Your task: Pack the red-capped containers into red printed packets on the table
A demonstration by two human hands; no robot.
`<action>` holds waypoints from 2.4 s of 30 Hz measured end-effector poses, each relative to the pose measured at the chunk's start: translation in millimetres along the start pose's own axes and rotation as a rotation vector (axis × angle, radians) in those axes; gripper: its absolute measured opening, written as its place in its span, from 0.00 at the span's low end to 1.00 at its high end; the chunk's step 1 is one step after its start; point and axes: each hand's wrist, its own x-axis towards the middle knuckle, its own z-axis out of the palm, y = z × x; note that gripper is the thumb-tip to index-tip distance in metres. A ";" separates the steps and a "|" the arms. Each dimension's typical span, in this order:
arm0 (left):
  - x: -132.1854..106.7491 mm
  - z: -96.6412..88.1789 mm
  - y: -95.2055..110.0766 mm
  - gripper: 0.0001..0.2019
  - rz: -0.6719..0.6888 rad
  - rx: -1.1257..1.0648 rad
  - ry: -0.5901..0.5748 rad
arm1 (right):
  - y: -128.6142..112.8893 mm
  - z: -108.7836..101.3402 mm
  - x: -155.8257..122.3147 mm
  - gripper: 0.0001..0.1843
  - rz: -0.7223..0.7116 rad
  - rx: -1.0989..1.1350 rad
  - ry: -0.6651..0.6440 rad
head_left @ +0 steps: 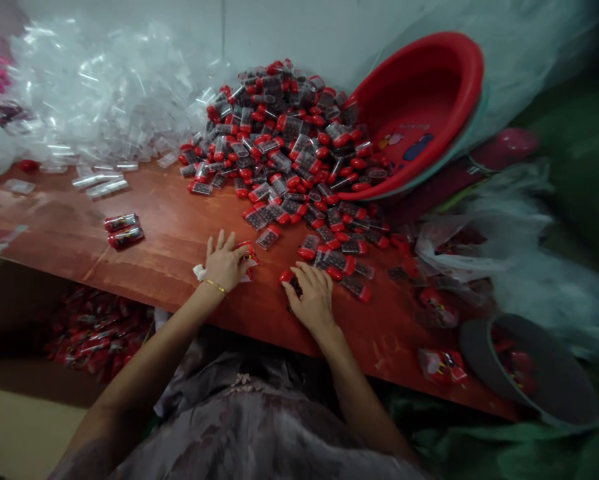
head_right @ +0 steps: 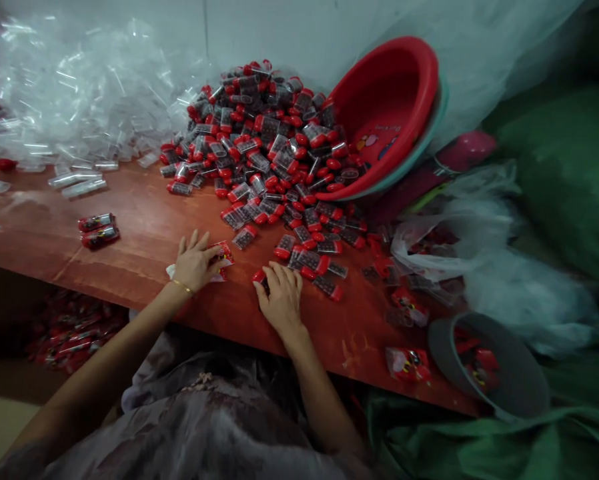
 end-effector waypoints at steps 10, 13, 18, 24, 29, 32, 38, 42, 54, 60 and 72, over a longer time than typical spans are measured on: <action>-13.6 4.3 2.8 0.14 -0.074 -0.089 0.141 | -25.2 -10.9 2.9 0.13 0.126 0.358 0.056; -24.0 -5.0 19.3 0.14 -0.030 -0.127 0.190 | -46.9 -0.1 18.1 0.16 0.272 0.734 -0.012; -42.3 -10.4 35.2 0.22 -0.007 -0.394 0.206 | -69.0 9.6 30.5 0.17 0.391 1.030 -0.039; -59.4 -5.1 42.4 0.23 -0.450 -1.305 -0.025 | -68.2 7.7 7.5 0.21 0.327 0.820 0.031; -67.2 -3.8 55.2 0.21 -0.798 -1.590 -0.056 | -66.4 6.0 -4.1 0.19 0.192 0.591 0.005; -66.1 -4.8 54.5 0.21 -0.845 -1.622 -0.089 | -58.7 -1.5 -7.6 0.19 0.096 0.507 -0.053; -51.2 -3.5 47.9 0.22 -0.882 -1.627 -0.076 | -15.3 -13.1 -12.0 0.20 0.183 0.074 -0.074; -44.2 -5.0 51.7 0.20 -0.923 -1.707 -0.135 | 0.9 -14.2 -18.1 0.15 0.279 0.049 -0.124; -51.4 -10.2 60.6 0.23 -0.918 -1.742 -0.108 | -40.0 -47.6 -44.1 0.10 0.397 0.763 -0.271; -55.8 -8.5 58.0 0.25 -0.904 -1.695 -0.071 | -42.0 -38.4 -41.8 0.10 0.454 0.704 -0.155; -59.0 -10.2 58.1 0.23 -0.842 -1.695 -0.094 | -46.8 -38.5 -39.5 0.13 0.549 0.838 -0.199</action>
